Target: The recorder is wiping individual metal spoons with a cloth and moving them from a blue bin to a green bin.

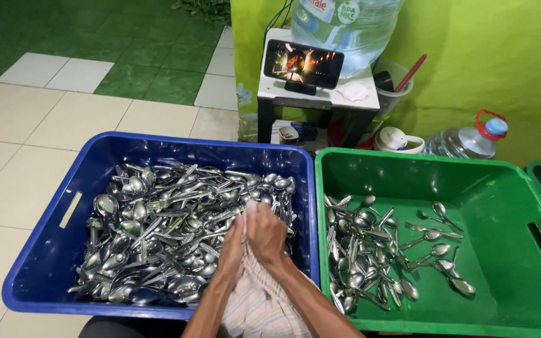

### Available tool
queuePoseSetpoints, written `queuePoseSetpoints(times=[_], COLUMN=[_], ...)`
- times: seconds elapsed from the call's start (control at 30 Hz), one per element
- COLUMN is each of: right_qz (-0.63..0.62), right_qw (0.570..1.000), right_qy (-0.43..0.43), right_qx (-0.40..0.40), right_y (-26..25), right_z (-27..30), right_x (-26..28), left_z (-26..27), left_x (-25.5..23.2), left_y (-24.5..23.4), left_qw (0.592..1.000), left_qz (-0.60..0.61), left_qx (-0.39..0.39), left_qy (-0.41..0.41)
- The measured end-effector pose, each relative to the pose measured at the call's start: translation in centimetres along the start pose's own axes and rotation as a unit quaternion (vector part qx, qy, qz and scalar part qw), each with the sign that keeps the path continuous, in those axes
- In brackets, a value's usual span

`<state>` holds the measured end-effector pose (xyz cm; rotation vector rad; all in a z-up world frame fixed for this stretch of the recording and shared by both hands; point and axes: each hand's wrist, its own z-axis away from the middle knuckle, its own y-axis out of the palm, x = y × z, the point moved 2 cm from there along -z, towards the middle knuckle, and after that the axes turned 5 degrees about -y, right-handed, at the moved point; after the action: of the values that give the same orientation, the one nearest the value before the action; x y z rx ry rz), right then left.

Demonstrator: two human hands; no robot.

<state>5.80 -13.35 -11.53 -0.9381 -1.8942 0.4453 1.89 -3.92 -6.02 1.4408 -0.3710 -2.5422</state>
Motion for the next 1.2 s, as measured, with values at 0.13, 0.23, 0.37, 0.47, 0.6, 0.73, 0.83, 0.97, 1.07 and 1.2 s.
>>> queuePoseSetpoints(times=[0.13, 0.23, 0.37, 0.47, 0.6, 0.73, 0.83, 0.97, 1.07, 1.2], right_qz=[-0.176, -0.316, -0.356, -0.376, -0.283, -0.257, -0.299, -0.319, -0.271, -0.227], right_qw=[0.963, 0.91, 0.899, 0.889, 0.952, 0.962, 0.934, 0.913, 0.935, 0.949], right_qy=[0.206, 0.254, 0.184, 0.205, 0.089, 0.089, 0.194, 0.231, 0.181, 0.091], right_qx=[-0.007, 0.085, 0.177, 0.163, 0.076, 0.009, 0.022, 0.108, 0.14, 0.198], right_y=[0.5, -1.8, -2.8, -3.7, -2.0, -0.8, -0.6, -0.3, 0.2, -0.5], right_z=[-0.4, -0.2, 0.3, 0.4, 0.8, 0.8, 1.0, 1.3, 2.8, 5.3], right_x=[-4.3, -0.6, 2.8, 4.1, 2.6, 1.8, 1.5, 1.8, 2.2, 3.5], left_z=[-1.9, -1.2, -6.4, -5.7, -4.3, -2.8, -2.3, -2.9, -5.8, -6.4], left_x=[0.0, -1.1, 2.7, 2.1, 1.8, 1.0, 0.8, 0.5, 1.7, 0.7], left_y=[-0.9, -0.6, -3.7, -3.0, -1.6, -0.6, 0.2, 0.4, -2.2, -4.4], left_qw=[0.995, 0.996, 0.983, 0.984, 0.987, 0.988, 0.985, 0.976, 0.959, 0.944], left_qz=[0.079, 0.072, 0.061, 0.075, 0.042, -0.038, -0.09, -0.044, 0.002, -0.007], left_qx=[0.029, -0.02, -0.123, -0.021, -0.009, 0.005, 0.017, -0.004, -0.05, -0.123], left_qy=[0.053, 0.052, 0.124, 0.16, 0.153, 0.147, 0.143, 0.213, 0.278, 0.306])
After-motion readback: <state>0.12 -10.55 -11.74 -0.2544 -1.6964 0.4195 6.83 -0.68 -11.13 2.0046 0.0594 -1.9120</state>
